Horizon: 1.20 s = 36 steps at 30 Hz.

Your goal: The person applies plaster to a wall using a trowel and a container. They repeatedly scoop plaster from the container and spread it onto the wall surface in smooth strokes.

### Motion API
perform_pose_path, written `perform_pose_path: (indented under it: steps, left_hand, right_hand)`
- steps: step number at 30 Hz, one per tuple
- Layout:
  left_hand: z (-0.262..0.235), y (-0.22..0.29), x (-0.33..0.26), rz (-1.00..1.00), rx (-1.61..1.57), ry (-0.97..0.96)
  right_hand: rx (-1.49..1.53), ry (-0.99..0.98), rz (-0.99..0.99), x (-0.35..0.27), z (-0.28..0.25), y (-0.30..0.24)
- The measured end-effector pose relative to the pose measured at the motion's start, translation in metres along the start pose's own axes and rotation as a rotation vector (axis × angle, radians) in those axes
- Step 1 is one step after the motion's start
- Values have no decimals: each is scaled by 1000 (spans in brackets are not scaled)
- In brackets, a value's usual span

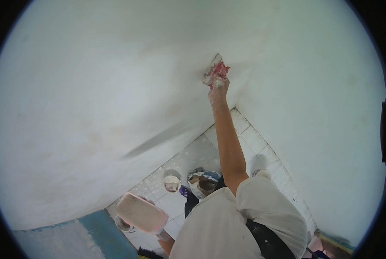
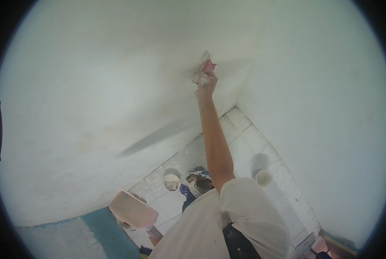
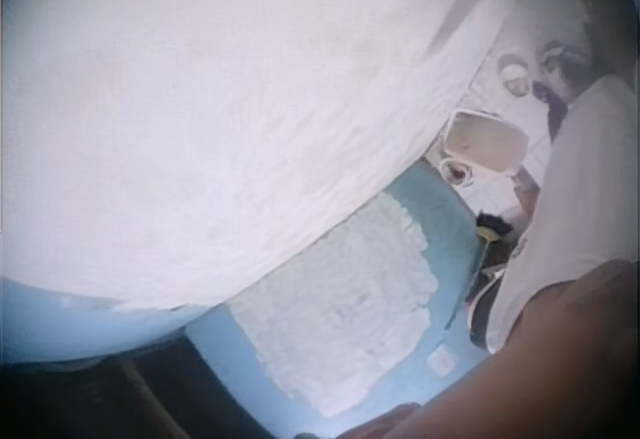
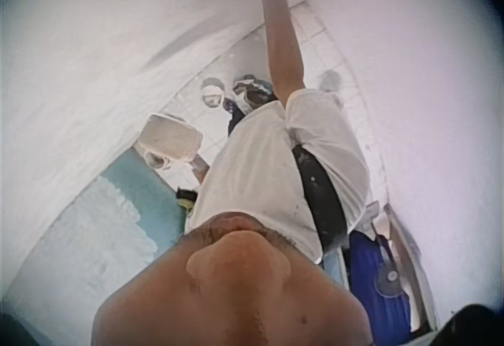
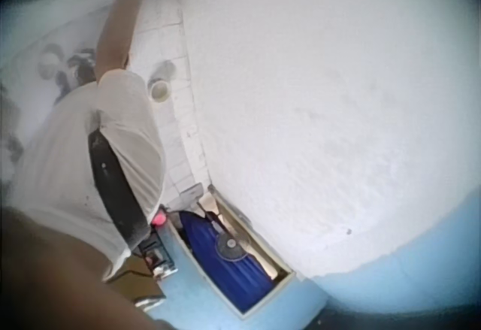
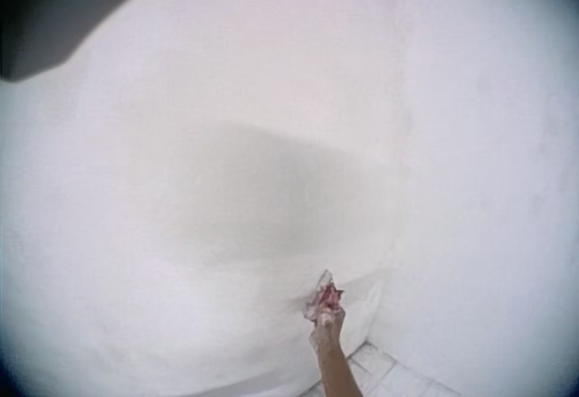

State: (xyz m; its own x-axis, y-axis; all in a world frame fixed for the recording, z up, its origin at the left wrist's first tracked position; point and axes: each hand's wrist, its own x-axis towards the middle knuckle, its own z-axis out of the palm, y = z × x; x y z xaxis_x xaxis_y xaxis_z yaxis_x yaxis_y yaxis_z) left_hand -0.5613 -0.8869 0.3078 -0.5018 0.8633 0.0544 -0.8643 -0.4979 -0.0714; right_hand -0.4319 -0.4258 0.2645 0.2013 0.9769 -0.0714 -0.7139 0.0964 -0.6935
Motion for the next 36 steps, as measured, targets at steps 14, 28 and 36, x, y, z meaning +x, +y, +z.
perform_pose_path:
  steps: [14, 28, 36]
  left_hand:
    - [-54, 72, 24, 267, 467, 422]
    - [-57, 3, 26, 128, 494, 208]
    - [-67, 6, -2, 154, 290, 192]
  right_hand:
    - [-647, -297, -92, -64, -11, 103]
    - [603, 69, 240, -10, -96, 111]
    - [74, 104, 126, 12, -18, 3]
